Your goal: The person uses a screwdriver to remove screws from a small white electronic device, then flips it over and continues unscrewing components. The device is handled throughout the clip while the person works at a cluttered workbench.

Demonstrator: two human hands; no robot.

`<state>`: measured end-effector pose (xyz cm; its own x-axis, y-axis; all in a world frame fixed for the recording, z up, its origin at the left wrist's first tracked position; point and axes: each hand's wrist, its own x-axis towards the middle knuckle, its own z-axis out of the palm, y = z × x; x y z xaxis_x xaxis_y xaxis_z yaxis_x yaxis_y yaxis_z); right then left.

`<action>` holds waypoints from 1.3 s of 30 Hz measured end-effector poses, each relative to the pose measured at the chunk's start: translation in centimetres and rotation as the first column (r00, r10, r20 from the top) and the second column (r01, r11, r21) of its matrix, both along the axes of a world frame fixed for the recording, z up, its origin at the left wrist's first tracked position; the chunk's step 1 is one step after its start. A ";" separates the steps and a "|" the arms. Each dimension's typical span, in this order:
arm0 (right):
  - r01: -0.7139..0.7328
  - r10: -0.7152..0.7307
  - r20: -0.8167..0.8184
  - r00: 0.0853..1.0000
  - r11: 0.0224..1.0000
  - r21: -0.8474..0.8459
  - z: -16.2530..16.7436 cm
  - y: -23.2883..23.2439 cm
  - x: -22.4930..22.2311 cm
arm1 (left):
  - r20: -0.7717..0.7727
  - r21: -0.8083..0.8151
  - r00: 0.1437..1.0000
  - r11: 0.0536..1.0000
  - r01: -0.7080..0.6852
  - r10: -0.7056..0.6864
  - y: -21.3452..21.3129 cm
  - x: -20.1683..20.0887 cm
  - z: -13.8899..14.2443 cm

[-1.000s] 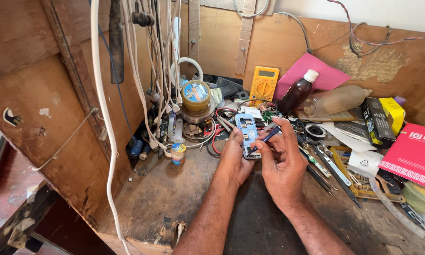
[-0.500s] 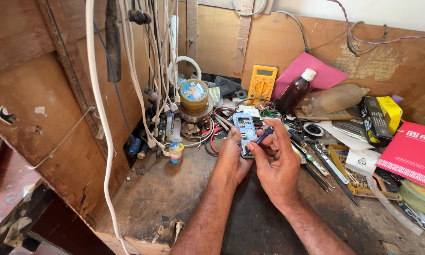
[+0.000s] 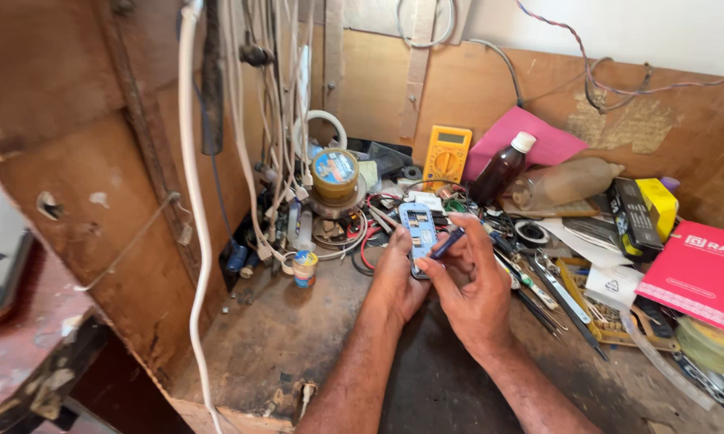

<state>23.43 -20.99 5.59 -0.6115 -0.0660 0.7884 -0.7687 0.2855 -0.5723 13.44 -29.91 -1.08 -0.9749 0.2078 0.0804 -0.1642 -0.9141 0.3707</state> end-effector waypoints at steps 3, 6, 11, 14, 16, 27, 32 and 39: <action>0.079 -0.079 -0.003 0.997 0.997 0.017 -0.3 -0.1 -0.1 | -0.038 -0.024 0.999 1.000 -0.006 0.005 0.0 0.0 -0.3; 0.089 -0.088 0.045 0.995 0.996 -0.008 -0.5 -0.1 -0.2 | -0.022 -0.032 1.000 0.999 0.013 -0.014 0.1 0.1 -0.3; -0.001 0.001 0.011 1.000 1.000 0.015 -0.4 0.2 0.1 | 0.007 -0.048 0.999 0.998 0.033 -0.033 -0.3 0.5 0.2; -0.002 0.000 0.025 1.000 0.998 0.058 0.0 0.4 0.4 | -0.027 0.010 0.999 0.999 0.044 -0.044 -0.4 0.6 0.4; 0.015 -0.018 0.058 0.998 0.999 0.050 0.2 0.5 0.5 | 0.021 -0.002 0.999 0.999 0.034 -0.034 -0.3 0.5 0.5; 0.054 -0.054 0.005 0.999 0.998 -0.032 -0.4 -0.2 -0.1 | -0.017 -0.038 1.000 0.999 0.012 -0.013 -0.1 0.1 -0.5; -0.003 0.002 0.034 0.999 0.999 0.043 -0.1 0.2 0.4 | 0.001 -0.040 1.000 0.999 0.019 -0.019 -0.3 0.6 0.3; 0.127 -0.127 0.051 0.991 0.992 0.003 -0.1 -0.3 0.1 | 0.009 -0.076 1.000 0.997 0.004 -0.003 -0.4 0.8 0.4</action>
<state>23.49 -21.29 5.45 -0.6543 0.0149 0.7561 -0.6962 0.3787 -0.6099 14.21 -30.28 -0.65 -0.9747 0.2165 0.0559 -0.1709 -0.8827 0.4377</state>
